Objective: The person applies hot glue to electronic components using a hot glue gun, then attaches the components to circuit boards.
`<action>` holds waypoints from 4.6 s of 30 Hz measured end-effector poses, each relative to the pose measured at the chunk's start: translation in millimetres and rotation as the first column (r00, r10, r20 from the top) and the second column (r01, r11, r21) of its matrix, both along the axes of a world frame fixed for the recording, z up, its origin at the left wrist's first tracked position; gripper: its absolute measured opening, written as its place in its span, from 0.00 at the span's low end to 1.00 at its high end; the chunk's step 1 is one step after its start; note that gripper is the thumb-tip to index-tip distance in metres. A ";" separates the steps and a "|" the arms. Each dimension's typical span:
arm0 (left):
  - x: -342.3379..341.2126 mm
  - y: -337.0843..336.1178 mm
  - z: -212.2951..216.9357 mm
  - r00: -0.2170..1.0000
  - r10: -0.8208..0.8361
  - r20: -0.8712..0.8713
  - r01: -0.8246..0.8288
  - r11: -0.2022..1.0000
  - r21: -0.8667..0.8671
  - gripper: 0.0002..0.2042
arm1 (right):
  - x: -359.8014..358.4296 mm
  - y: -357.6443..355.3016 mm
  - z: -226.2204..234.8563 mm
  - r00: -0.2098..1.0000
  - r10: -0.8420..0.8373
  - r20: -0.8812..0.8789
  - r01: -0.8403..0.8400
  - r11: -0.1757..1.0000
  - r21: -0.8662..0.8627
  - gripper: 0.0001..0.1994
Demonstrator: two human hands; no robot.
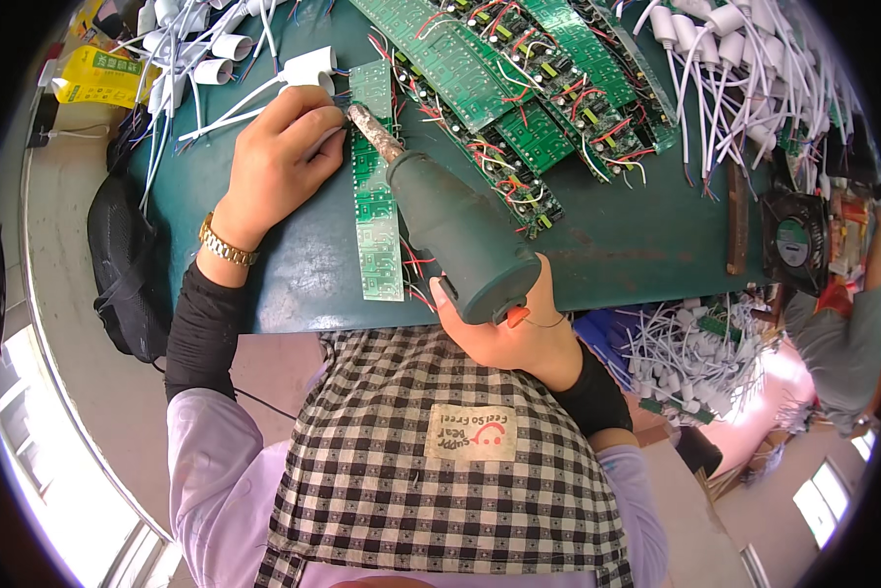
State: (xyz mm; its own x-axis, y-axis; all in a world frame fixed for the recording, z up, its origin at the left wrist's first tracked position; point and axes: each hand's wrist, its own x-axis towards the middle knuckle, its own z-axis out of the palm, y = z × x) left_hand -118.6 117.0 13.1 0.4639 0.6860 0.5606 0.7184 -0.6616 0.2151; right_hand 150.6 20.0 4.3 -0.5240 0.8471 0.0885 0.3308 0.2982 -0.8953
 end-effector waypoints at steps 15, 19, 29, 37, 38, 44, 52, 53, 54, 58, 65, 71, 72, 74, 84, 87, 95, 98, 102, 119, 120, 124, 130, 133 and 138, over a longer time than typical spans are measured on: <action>0.9 0.3 0.3 1.000 0.013 -0.025 -0.012 0.999 0.033 0.08 | -7.0 1.0 -4.9 0.714 -0.312 -0.627 0.105 0.933 -0.345 0.23; -1.5 -0.4 -1.4 1.000 0.016 -0.024 -0.015 0.999 0.038 0.08 | -6.1 -3.4 -7.4 0.695 -0.328 -0.640 0.099 0.925 -0.366 0.24; 2.1 -6.3 11.9 0.994 0.048 -0.101 -0.051 0.998 -0.029 0.14 | 0.9 -4.9 -14.5 0.675 -0.240 -0.698 0.056 0.960 -0.276 0.22; 35.1 -71.8 14.3 0.963 0.227 -0.143 -0.267 0.859 -0.437 0.04 | 5.0 -10.4 -20.9 0.648 -0.201 -0.735 0.014 0.968 -0.252 0.21; 40.7 -73.1 14.7 0.964 0.229 -0.139 -0.267 0.861 -0.434 0.04 | 4.0 -9.6 -18.4 0.651 -0.197 -0.733 0.014 0.969 -0.248 0.21; 63.2 -82.7 11.9 0.992 -0.123 0.020 0.119 0.881 -0.459 0.12 | -7.8 -3.3 -0.2 0.577 -0.214 -0.788 -0.106 0.937 -0.333 0.27; 19.8 -69.1 29.8 0.876 0.375 -0.303 -0.448 0.865 -0.226 0.17 | -12.3 1.8 -17.2 0.472 -0.215 -0.855 -0.034 0.965 -0.261 0.29; 18.2 -67.5 33.8 0.836 0.329 -0.439 -0.463 0.853 -0.242 0.15 | -12.1 1.7 -19.8 0.451 -0.232 -0.862 -0.005 0.965 -0.263 0.29; 18.2 -63.3 39.8 0.833 0.331 -0.443 -0.465 0.852 -0.239 0.15 | -12.1 1.5 -21.9 0.447 -0.231 -0.864 -0.007 0.965 -0.261 0.29; 25.8 -26.6 63.9 0.867 0.308 -0.393 -0.288 0.951 0.111 0.10 | -9.6 -1.0 -26.7 0.384 -0.248 -0.889 0.029 0.966 -0.256 0.27; 11.2 54.8 21.4 0.997 -0.064 0.046 0.063 0.998 0.027 0.11 | -12.0 -1.5 -25.8 0.310 -0.296 -0.904 0.088 0.955 -0.282 0.26; -41.3 103.9 30.2 0.778 0.628 -0.023 -0.628 0.775 -0.067 0.09 | -11.0 -1.9 -25.7 0.295 -0.304 -0.906 0.133 0.952 -0.277 0.26; -42.1 111.3 34.0 0.670 0.717 -0.190 -0.742 0.641 -0.197 0.10 | -10.8 -1.9 -25.6 0.296 -0.306 -0.905 0.134 0.951 -0.277 0.26; -39.0 123.4 31.5 0.665 0.703 -0.251 -0.745 0.644 -0.170 0.11 | -10.1 -1.4 -27.5 0.286 -0.303 -0.909 0.134 0.952 -0.275 0.26; -68.3 58.0 81.8 0.730 0.433 0.528 -0.270 0.893 -0.359 0.11 | -8.3 -2.0 -28.4 0.268 -0.321 -0.908 0.118 0.947 -0.300 0.26; -54.1 -18.2 87.5 0.852 0.327 0.409 -0.285 0.945 -0.161 0.13 | -7.5 -2.2 -28.0 0.277 -0.314 -0.908 0.111 0.949 -0.294 0.26; -52.8 -90.1 39.3 0.960 0.274 0.061 -0.204 0.830 -0.519 0.18 | -6.8 1.0 -26.5 0.352 -0.287 -0.891 0.074 0.957 -0.280 0.27; -33.2 -81.6 38.8 0.951 0.269 -0.154 -0.293 0.942 -0.165 0.14 | -5.4 0.3 -31.3 0.365 -0.265 -0.893 0.046 0.963 -0.267 0.27; -2.3 -65.5 44.2 0.979 0.182 0.088 -0.152 0.951 -0.270 0.14 | -6.5 -1.5 -32.4 0.371 -0.263 -0.890 0.068 0.964 -0.256 0.27; 19.5 -28.1 40.0 0.999 0.009 -0.042 -0.031 0.824 -0.566 0.06 | 8.8 -16.1 -24.8 0.433 -0.290 -0.853 0.015 0.949 -0.315 0.27; 20.3 -25.4 38.5 0.997 -0.044 -0.065 0.006 0.869 -0.495 0.06 | 10.4 -16.7 -24.2 0.438 -0.302 -0.847 0.022 0.945 -0.326 0.27; 28.6 -25.8 26.1 0.995 -0.095 -0.034 0.077 0.935 -0.346 0.06 | 8.2 -17.4 -21.6 0.432 -0.362 -0.826 0.026 0.920 -0.390 0.27; 29.7 -22.1 17.7 0.996 -0.024 0.082 0.052 0.932 -0.359 0.07 | -0.2 -21.2 -20.4 0.391 -0.395 -0.831 -0.054 0.892 -0.449 0.27; 30.1 -21.6 16.3 0.997 0.020 0.076 0.003 0.956 -0.293 0.06 | -3.4 -22.4 -17.3 0.452 -0.379 -0.808 -0.074 0.886 -0.458 0.28; 31.0 -20.9 12.1 0.978 0.186 0.095 -0.165 0.966 -0.197 0.05 | -2.8 -22.2 -18.0 0.457 -0.355 -0.816 -0.098 0.891 -0.443 0.28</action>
